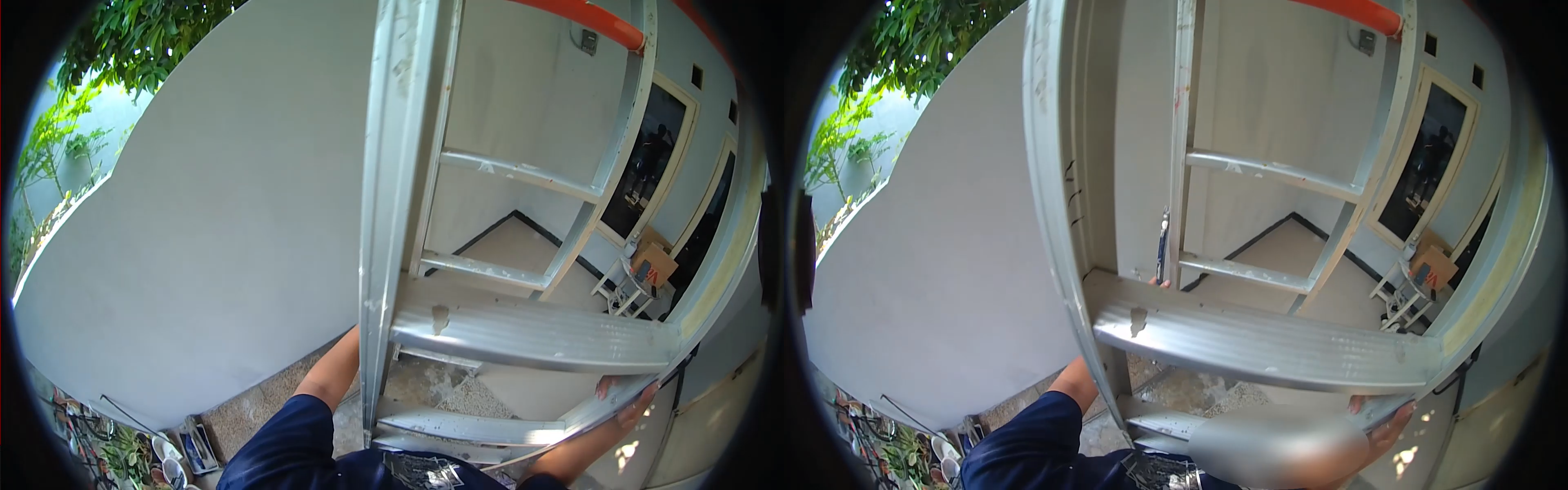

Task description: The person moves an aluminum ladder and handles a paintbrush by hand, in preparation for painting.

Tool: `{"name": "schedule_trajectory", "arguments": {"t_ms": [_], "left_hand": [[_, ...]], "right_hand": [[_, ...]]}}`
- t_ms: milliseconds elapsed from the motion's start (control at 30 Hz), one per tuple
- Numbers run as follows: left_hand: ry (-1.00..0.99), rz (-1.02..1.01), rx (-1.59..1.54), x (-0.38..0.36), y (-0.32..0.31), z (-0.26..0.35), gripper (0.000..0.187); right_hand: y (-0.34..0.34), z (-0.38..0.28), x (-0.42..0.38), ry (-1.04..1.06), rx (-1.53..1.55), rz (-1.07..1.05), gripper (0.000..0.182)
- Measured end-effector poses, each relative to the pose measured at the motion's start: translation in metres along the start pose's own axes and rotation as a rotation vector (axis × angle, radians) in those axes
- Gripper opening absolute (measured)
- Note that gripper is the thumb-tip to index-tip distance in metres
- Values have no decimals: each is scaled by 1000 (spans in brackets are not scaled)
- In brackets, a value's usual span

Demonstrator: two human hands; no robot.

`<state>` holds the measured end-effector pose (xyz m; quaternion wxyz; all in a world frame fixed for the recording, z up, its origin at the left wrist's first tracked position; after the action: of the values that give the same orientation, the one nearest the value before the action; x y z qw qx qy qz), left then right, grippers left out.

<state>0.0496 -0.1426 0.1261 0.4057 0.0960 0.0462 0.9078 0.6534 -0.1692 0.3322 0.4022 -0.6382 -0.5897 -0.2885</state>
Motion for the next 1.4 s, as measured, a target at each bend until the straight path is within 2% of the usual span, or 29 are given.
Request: {"name": "schedule_trajectory", "arguments": {"t_ms": [100, 133, 167, 200, 233, 267, 333, 400, 467, 500, 533, 600, 667, 700, 733, 800, 833, 900, 933, 967, 1000, 1033, 1067, 1133, 1200, 1267, 1333, 1400], "left_hand": [[-358, -51, 196, -30, 21, 22, 31], [-340, -53, 192, -37, 25, 10, 31], [-125, -241, -19, -41, 16, -25, 31], [89, -414, -229, -60, 11, -30, 32], [-37, -395, -144, -85, 24, -21, 32], [-133, -508, -176, -107, 29, -19, 33], [52, -426, -259, -135, 33, -60, 33], [232, -535, -308, -154, 35, -77, 32], [239, -480, -306, -162, 47, -65, 31], [235, -492, -285, -166, 56, -56, 31], [238, -505, -274, -173, 61, -48, 32], [225, -519, -302, -184, 67, -39, 33], [241, -504, -362, -187, 74, -34, 33], [251, -479, -395, -189, 77, -34, 32], [264, -448, -429, -193, 80, -35, 31], [269, -451, -475, -202, 83, -36, 30], [265, -446, -513, -206, 82, -43, 31], [265, -453, -530, -218, 90, -55, 35], [271, -477, -510, -225, 94, -60, 39], [268, -445, -381, -232, 97, -69, 45], [289, -435, -388, -241, 94, -77, 45], [302, -425, -374, -248, 92, -86, 46], [310, -417, -356, -254, 93, -93, 46], [340, -438, -340, -268, 92, -103, 43], [336, -352, -402, -277, 94, -104, 38], [246, -213, -488, -275, 88, -98, 30], [292, -78, -344, -273, 78, -95, 26], [303, -34, -310, -265, 75, -94, 26]], "right_hand": [[-51, -13, 15, -193, 126, 55, 78], [-67, -17, 17, -257, 165, 77, 81], [-87, -25, 11, -322, 194, 97, 84], [-101, -30, 5, -388, 232, 118, 88], [-103, -33, -4, -456, 268, 136, 91], [-99, -33, -9, -479, 255, 116, 91], [-73, -36, -13, -388, -60, 187, 70], [-96, -48, -24, -429, -137, 175, 65], [-131, -86, -30, -62, -881, 266, 64], [-170, -111, -39, 72, -721, 270, 55], [-196, -118, -49, 73, -725, 225, 55], [-238, -126, -76, 277, -319, 90, 52], [-292, -78, -101, -109, 19, -262, 50], [-298, -35, -126, -456, 85, -281, 59], [-325, -12, -149, -627, 236, -465, 75], [-374, -8, -175, -889, 233, -821, 91], [-382, -8, -183, -914, 234, -871, 91], [-396, -23, -212, -970, 388, -1143, 87], [-394, -23, -222, -1009, 393, -1164, 87], [-394, -29, -222, -971, 583, -1122, 94], [-398, -39, -218, -919, 766, -1068, 101], [-398, -44, -219, -971, 567, -941, 110], [-399, -43, -218, -979, 566, -945, 110], [-400, -41, -217, -896, 440, -1032, 107], [-400, -39, -217, -810, 336, -1108, 105], [-400, -38, -215, -765, 298, -1141, 104], [-403, -39, -206, -583, 198, -1227, 96], [-405, -31, -201, -562, 210, -1228, 94]]}}
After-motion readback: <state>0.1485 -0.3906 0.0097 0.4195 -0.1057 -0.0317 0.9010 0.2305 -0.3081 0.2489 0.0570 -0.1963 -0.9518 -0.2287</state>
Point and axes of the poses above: each hand's wrist, its own x-axis towards the middle knuckle, its own y-axis out of the back of the hand, z = x × y, the point moved 7 cm from there along x, towards the middle knuckle, and after that the axes turned 8 degrees about x, right-handed, at the moved point
